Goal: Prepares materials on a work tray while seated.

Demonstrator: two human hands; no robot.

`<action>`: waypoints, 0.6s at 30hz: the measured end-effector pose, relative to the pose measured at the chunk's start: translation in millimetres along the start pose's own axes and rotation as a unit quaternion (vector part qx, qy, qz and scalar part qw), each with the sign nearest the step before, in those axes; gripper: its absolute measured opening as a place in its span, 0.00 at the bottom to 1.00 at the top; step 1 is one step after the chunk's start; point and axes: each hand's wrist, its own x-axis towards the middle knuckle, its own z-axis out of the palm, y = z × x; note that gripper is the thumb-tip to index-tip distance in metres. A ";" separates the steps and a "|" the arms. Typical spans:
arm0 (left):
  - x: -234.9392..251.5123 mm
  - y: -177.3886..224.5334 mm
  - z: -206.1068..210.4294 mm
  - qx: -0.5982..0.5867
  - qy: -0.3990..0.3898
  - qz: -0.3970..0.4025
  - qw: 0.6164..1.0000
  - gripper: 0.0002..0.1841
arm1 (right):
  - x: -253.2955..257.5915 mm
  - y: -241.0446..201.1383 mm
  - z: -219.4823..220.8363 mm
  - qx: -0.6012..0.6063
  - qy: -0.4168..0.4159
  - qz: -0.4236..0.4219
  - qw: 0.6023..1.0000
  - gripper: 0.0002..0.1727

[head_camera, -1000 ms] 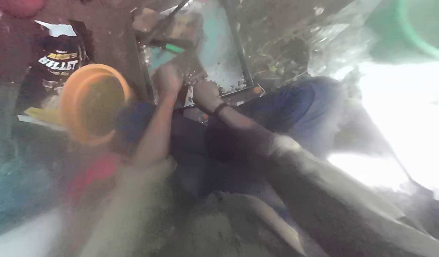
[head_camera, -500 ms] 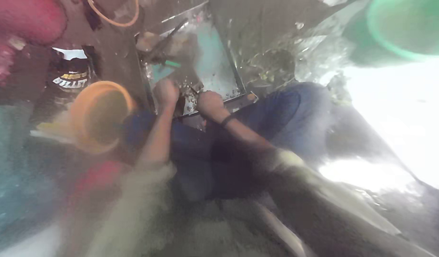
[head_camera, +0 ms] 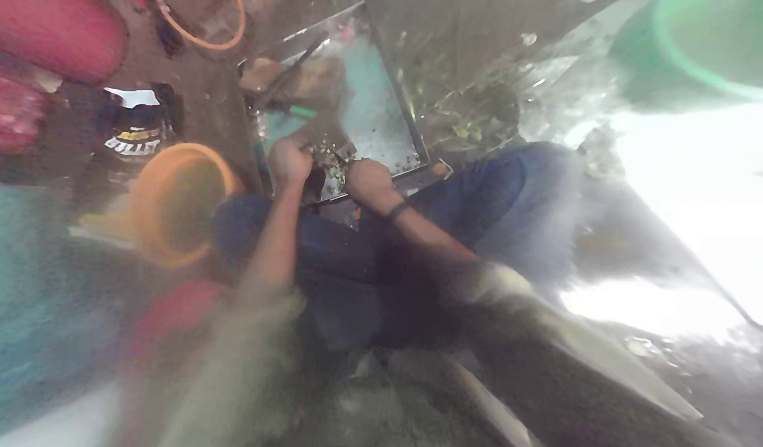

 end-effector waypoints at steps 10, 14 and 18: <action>-9.3 0.5 3.2 0.025 -0.016 0.010 1.000 0.16 | -1.5 2.4 1.0 0.008 0.006 -0.021 1.000 0.20; -6.8 -2.6 9.4 0.051 -0.010 0.007 0.999 0.12 | -2.5 -10.7 -5.9 0.033 0.001 -0.020 0.999 0.19; -10.3 7.2 4.3 0.084 -0.025 -0.024 0.996 0.14 | 14.7 -25.6 -0.4 0.025 0.017 -0.041 0.999 0.17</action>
